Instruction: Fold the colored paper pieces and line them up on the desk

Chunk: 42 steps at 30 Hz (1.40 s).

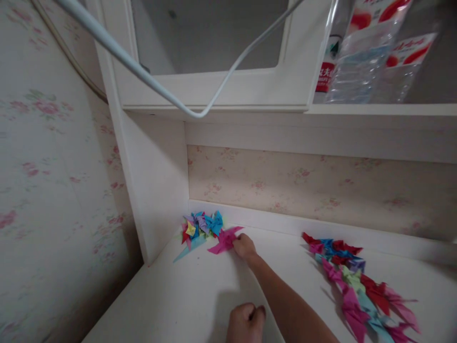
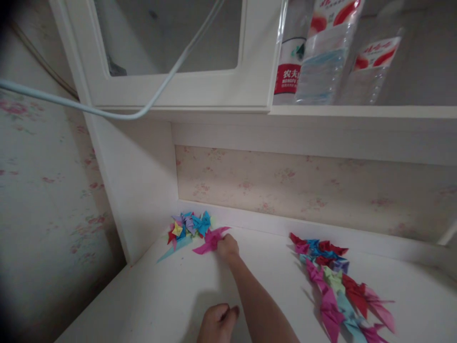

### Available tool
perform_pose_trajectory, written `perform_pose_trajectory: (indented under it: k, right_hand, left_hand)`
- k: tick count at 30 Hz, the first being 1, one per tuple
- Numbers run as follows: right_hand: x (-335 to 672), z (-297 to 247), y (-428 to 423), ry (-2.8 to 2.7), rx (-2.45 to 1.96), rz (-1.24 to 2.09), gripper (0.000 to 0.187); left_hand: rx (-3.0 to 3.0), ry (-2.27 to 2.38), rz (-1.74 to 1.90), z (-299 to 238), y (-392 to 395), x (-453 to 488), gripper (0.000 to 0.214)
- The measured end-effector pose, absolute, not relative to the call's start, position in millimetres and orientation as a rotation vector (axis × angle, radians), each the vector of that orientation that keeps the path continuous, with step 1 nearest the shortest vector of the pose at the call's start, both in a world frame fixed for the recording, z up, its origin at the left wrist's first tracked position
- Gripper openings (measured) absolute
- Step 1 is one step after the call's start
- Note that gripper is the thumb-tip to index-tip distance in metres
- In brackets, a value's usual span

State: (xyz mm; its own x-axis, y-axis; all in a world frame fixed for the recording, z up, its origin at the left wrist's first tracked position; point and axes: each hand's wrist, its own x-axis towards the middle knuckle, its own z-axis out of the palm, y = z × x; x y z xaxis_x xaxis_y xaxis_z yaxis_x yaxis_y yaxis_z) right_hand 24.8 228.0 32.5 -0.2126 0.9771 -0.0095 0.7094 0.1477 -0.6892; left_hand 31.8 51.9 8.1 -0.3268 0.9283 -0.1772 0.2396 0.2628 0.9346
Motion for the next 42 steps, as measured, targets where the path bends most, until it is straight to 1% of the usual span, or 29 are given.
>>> perform_pose_trajectory:
  k: [7,11,14,17,21,23,26,29,33,38,42]
  right_hand:
    - [94,31,165,-1.57,-1.325,1.16,0.03]
    - [147,29,122,-1.201,-1.115,1.409,0.034]
    - [177,28,90,-1.063,-1.076,1.463,0.037]
    - [193,25,63,-0.982,-1.01,1.519,0.035]
    - [197,21,50,-0.967,-0.915,1.596,0.034]
    - [196,20,52,-0.974,-0.872,1.634,0.032]
    - [194,19,57,-1.015,-0.848,1.675,0.03]
    - [195,18,58,-1.108,-0.858,1.709,0.028]
    - [198,19,55,-1.241,-0.864,1.646,0.03]
    - [198,17,55,-1.315,-0.9,1.577,0.031]
    - [197,16,55,-1.297,-0.876,1.609,0.027]
  left_hand:
    - [1.146,1.639,1.245,15,46,28,0.046]
    - [0.95,1.496,1.301,17,43,23,0.049]
    - [0.754,1.352,1.264,22,40,21,0.05]
    - [0.807,1.307,1.309,31,34,22,0.048]
    - [1.025,1.313,1.302,43,27,28,0.042]
    - [1.078,1.288,1.254,47,26,31,0.045]
    - [1.09,1.287,1.189,47,26,32,0.046]
    - [1.036,1.25,1.205,41,27,30,0.044]
    - [0.949,1.212,1.188,34,29,25,0.039]
    - [0.94,1.225,1.17,33,26,23,0.045]
    - [0.964,1.212,1.158,38,22,27,0.036]
